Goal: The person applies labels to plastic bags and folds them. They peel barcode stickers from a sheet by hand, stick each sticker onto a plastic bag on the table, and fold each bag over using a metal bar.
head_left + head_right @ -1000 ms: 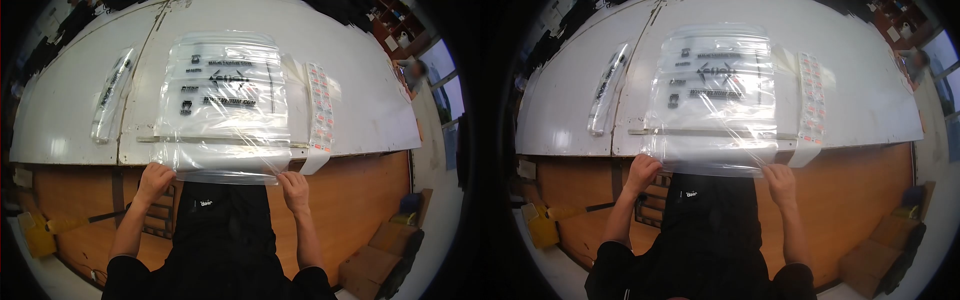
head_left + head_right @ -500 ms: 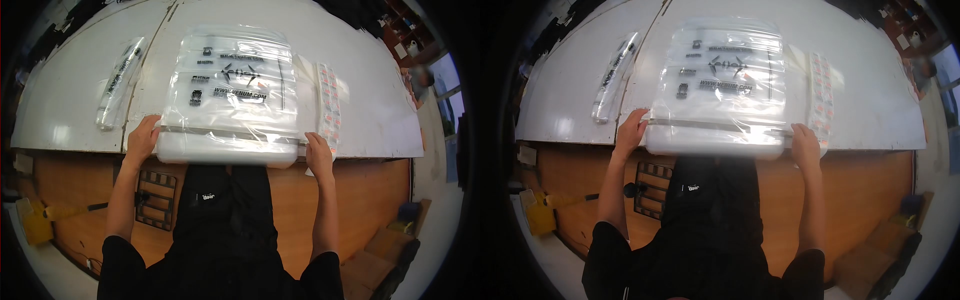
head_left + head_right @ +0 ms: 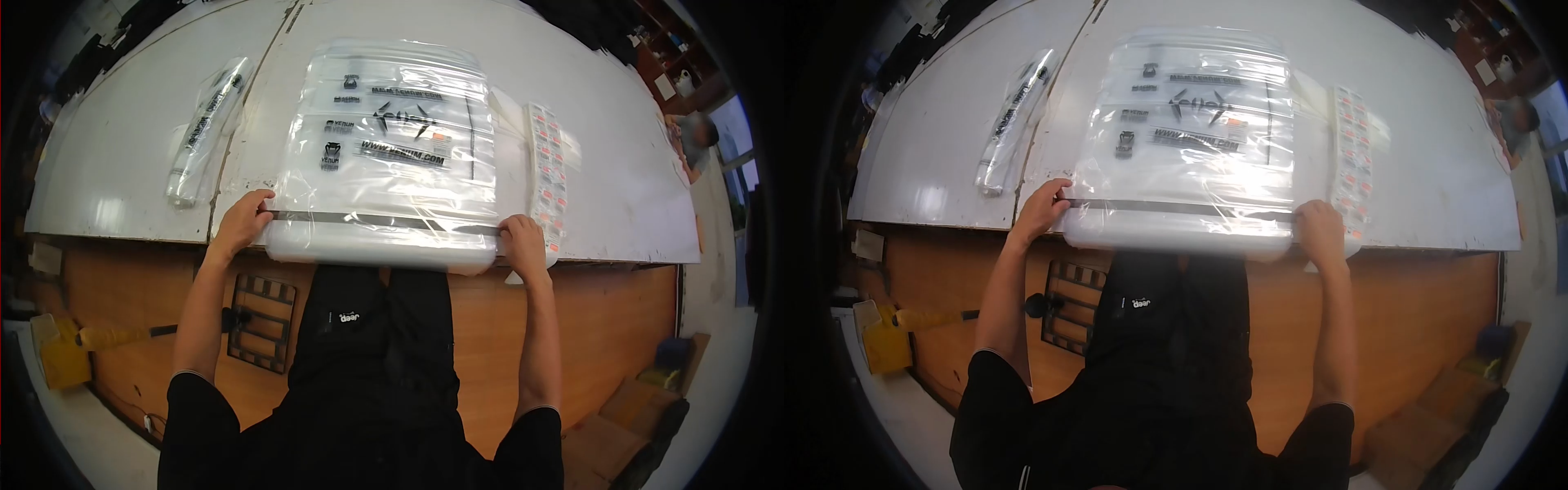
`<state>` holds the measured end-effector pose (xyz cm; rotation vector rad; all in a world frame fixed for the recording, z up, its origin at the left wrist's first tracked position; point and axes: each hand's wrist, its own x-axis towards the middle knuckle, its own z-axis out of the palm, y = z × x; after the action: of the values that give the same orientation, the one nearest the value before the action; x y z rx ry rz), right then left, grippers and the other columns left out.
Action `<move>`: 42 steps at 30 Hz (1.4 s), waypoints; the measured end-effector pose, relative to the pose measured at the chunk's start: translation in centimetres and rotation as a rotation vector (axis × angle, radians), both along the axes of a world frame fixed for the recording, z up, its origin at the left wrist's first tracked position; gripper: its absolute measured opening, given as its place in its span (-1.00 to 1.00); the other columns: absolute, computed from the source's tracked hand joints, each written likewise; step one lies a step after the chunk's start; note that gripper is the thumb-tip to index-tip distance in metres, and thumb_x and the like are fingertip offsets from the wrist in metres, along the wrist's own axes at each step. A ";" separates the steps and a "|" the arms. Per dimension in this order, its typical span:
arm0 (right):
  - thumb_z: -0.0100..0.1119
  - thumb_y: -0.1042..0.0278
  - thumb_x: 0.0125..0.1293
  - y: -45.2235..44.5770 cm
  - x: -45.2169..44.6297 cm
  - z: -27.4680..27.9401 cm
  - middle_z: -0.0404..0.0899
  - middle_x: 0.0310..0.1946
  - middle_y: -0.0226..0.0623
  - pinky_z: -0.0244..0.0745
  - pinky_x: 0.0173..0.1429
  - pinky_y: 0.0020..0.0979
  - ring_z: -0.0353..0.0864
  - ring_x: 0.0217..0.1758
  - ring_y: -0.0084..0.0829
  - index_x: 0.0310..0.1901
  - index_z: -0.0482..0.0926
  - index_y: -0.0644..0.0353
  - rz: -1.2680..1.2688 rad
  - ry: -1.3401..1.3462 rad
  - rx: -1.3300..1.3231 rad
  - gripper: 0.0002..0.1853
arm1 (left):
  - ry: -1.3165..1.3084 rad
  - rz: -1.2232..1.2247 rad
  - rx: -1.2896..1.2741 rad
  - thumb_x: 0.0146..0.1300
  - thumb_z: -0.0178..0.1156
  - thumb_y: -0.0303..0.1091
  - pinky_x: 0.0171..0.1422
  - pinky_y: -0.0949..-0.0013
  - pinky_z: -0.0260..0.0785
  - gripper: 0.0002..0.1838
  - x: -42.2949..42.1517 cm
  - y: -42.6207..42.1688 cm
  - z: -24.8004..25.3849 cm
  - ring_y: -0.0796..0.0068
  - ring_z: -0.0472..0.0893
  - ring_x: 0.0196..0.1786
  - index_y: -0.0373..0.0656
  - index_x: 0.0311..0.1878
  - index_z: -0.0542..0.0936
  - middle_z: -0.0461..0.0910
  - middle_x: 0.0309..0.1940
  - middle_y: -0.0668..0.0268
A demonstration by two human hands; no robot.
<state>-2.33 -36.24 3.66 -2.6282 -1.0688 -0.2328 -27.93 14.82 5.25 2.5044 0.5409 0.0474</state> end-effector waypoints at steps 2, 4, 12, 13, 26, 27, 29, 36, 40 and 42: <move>0.16 0.43 0.30 -0.6 0.1 0.0 0.64 -0.20 -0.26 0.43 0.14 -0.10 0.58 0.04 -0.13 -0.22 0.67 0.07 -0.007 0.032 0.010 -0.89 | -0.042 -0.021 0.004 0.27 0.32 -0.42 0.03 0.20 0.50 -0.64 -0.7 -0.3 0.2 0.16 0.67 -0.12 -0.10 0.14 0.63 0.66 -0.21 0.24; 0.16 0.43 0.31 -1.1 -0.5 0.9 0.66 -0.21 -0.22 0.45 0.13 -0.08 0.59 0.02 -0.09 -0.23 0.68 0.11 0.020 0.034 -0.016 -0.89 | -0.079 -0.053 0.022 0.26 0.33 -0.44 0.00 0.21 0.50 -0.69 -1.6 -0.5 0.2 0.15 0.67 -0.13 -0.11 0.09 0.65 0.65 -0.21 0.22; 0.30 0.49 0.29 -6.1 -9.0 6.9 0.61 -0.28 -0.15 0.52 -0.02 -0.14 0.61 -0.16 -0.04 -0.24 0.62 0.24 0.004 0.348 -0.201 -0.93 | 0.126 -0.228 0.031 0.22 0.36 -0.45 -0.05 0.21 0.51 -0.90 -10.5 -5.3 4.2 0.14 0.68 -0.15 -0.12 -0.20 0.70 0.64 -0.27 0.22; 0.30 0.49 0.31 -6.7 -9.4 8.1 0.60 -0.29 -0.15 0.52 -0.02 -0.17 0.61 -0.18 -0.07 -0.23 0.61 0.25 0.011 0.371 -0.121 -0.94 | 0.151 -0.201 -0.013 0.22 0.36 -0.45 -0.05 0.21 0.52 -0.91 -10.9 -5.8 5.5 0.14 0.68 -0.16 -0.12 -0.21 0.70 0.64 -0.27 0.22; 0.21 0.38 0.36 2.0 5.5 0.1 0.71 -0.20 -0.10 0.51 0.12 -0.09 0.65 -0.06 -0.02 -0.21 0.71 0.18 -0.006 0.213 0.162 -0.88 | 0.130 -0.097 0.106 0.24 0.35 -0.39 0.01 0.20 0.50 -0.84 7.3 5.1 1.7 0.19 0.70 -0.16 -0.20 -0.14 0.75 0.74 -0.22 0.17; 0.21 0.37 0.35 2.3 5.4 0.0 0.71 -0.21 -0.12 0.50 0.12 -0.07 0.65 -0.06 -0.02 -0.21 0.73 0.16 0.008 0.190 0.086 -0.87 | 0.122 -0.128 0.068 0.22 0.36 -0.40 0.00 0.22 0.50 -0.83 7.7 5.9 0.7 0.23 0.70 -0.19 -0.22 -0.14 0.76 0.74 -0.25 0.18; 0.22 0.39 0.32 2.2 4.8 0.2 0.72 -0.24 -0.15 0.50 0.10 -0.05 0.64 -0.07 -0.02 -0.21 0.75 0.12 0.006 0.157 0.071 -0.87 | 0.120 -0.192 -0.015 0.20 0.36 -0.41 -0.03 0.26 0.50 -0.81 7.7 7.7 -1.0 0.31 0.70 -0.24 -0.24 -0.15 0.76 0.76 -0.30 0.20; 0.26 0.40 0.28 1.3 2.7 0.3 0.71 -0.28 -0.19 0.51 0.04 -0.04 0.63 -0.10 -0.03 -0.22 0.76 0.10 0.003 0.104 0.031 -0.88 | 0.397 -0.235 -0.230 0.15 0.40 -0.44 -0.07 0.35 0.48 -0.81 8.4 8.4 -0.5 0.48 0.63 -0.28 -0.26 -0.17 0.77 0.72 -0.42 0.28; 0.26 0.43 0.27 0.5 1.7 0.1 0.71 -0.15 -0.15 0.52 0.09 -0.04 0.63 -0.03 0.01 -0.08 0.74 0.13 0.029 -0.078 0.148 -0.80 | 0.332 -0.165 -0.077 0.13 0.42 -0.42 -0.06 0.28 0.51 -0.77 8.0 7.1 -0.2 0.34 0.69 -0.26 -0.24 -0.13 0.75 0.75 -0.30 0.24; 0.24 0.44 0.31 -0.7 0.3 0.5 0.70 -0.06 -0.11 0.51 0.15 -0.06 0.62 0.05 0.02 0.03 0.72 0.15 -0.038 -0.123 0.244 -0.73 | 0.138 -0.159 0.191 0.14 0.43 -0.41 -0.04 0.22 0.54 -0.73 6.6 5.6 0.2 0.22 0.71 -0.24 -0.21 -0.07 0.72 0.73 -0.19 0.23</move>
<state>-2.08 -36.93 4.12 -2.4419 -0.9614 -0.5064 -21.31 20.39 5.45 2.7442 0.4071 -0.1417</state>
